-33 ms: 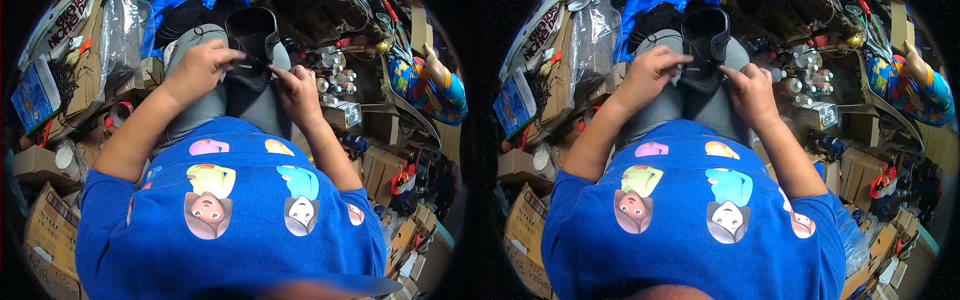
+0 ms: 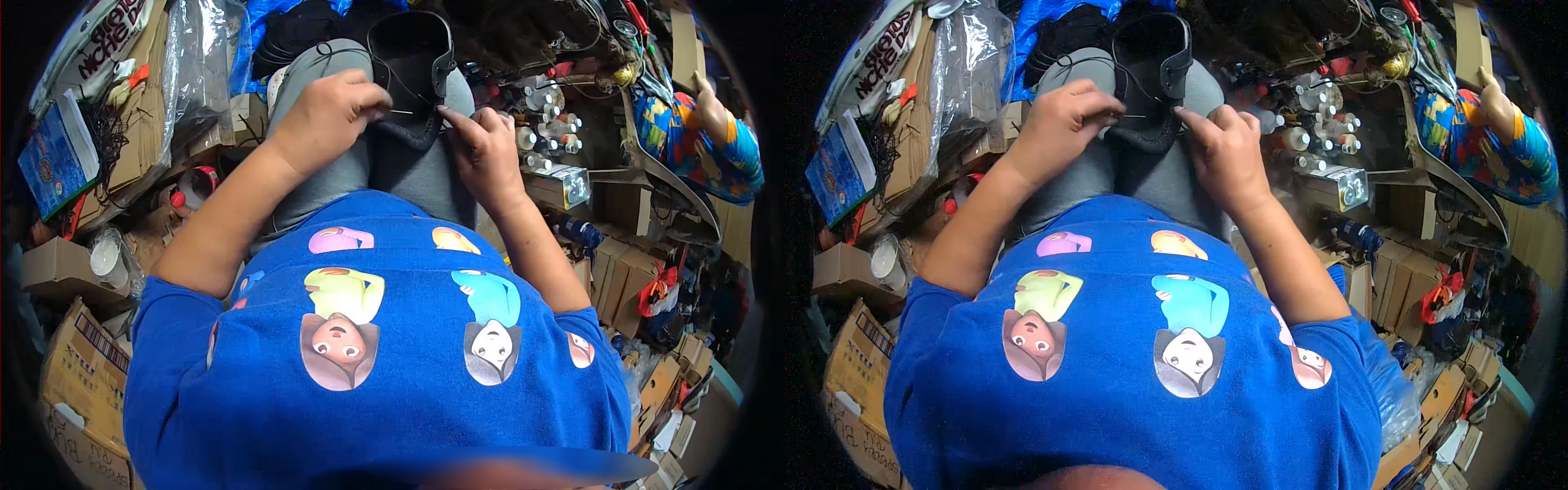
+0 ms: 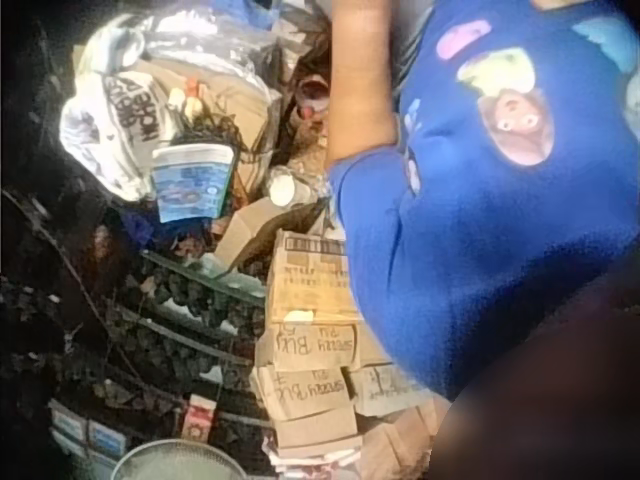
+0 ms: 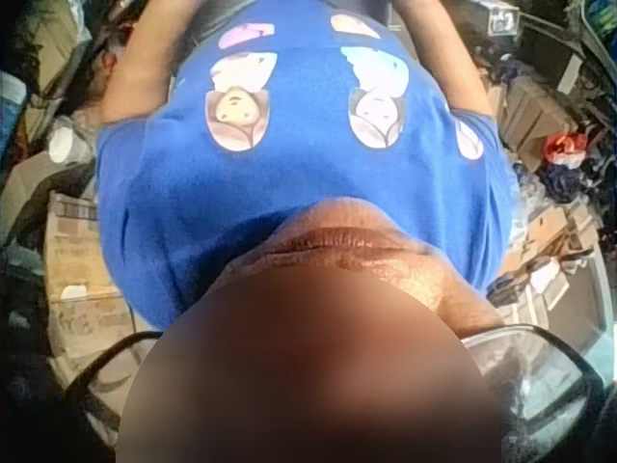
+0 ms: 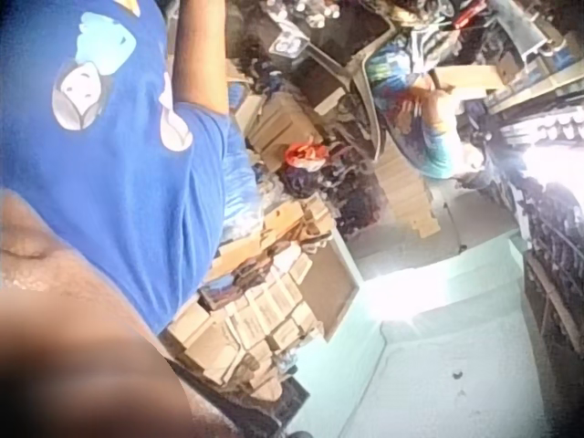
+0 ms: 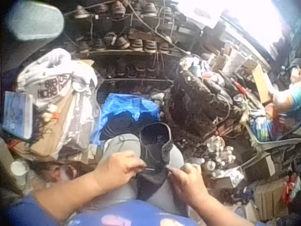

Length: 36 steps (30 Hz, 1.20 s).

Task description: Hand-stitch the edge of a black shoe using a needle and thread.

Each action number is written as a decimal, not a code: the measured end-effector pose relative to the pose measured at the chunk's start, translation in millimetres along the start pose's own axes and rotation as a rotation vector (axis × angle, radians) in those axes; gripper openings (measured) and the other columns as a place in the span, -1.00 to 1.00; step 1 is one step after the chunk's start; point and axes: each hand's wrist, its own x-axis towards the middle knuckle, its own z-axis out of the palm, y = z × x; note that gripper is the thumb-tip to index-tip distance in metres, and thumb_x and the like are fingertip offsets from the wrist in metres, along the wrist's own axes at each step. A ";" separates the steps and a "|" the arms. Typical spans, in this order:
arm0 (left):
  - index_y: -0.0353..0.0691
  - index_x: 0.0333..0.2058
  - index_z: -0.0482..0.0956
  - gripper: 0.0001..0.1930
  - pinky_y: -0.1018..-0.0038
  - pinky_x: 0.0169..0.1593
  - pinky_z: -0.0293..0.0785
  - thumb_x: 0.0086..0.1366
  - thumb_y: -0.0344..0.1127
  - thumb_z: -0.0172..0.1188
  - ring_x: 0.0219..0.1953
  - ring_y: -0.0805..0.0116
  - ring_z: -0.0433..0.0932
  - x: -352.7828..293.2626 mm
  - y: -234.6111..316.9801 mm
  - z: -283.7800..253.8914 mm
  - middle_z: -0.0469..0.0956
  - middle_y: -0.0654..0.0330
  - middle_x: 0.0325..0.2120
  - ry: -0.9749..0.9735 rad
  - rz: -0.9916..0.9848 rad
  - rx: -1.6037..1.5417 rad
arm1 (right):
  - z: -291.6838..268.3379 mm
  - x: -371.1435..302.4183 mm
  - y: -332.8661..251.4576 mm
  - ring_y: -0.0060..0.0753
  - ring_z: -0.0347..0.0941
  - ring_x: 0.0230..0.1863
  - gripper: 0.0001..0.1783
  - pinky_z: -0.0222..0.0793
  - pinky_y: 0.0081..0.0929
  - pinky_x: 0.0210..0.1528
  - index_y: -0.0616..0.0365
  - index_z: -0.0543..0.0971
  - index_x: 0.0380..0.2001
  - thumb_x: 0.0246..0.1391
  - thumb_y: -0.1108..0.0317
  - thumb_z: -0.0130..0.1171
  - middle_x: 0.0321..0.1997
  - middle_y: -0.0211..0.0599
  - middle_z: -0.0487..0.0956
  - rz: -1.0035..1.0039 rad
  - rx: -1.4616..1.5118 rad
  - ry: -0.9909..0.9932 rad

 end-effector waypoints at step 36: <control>0.06 -0.34 0.68 -0.80 0.34 -0.11 0.11 0.01 -0.37 0.28 -0.30 0.36 0.40 26.5 -18.9 17.3 0.42 0.36 -0.51 0.006 0.105 0.273 | -12.6 42.6 53.7 -0.45 0.40 -0.18 -0.67 0.31 -0.54 -0.06 -0.03 0.67 -0.21 -0.06 0.55 0.13 -0.30 -0.39 0.44 0.291 0.664 -0.456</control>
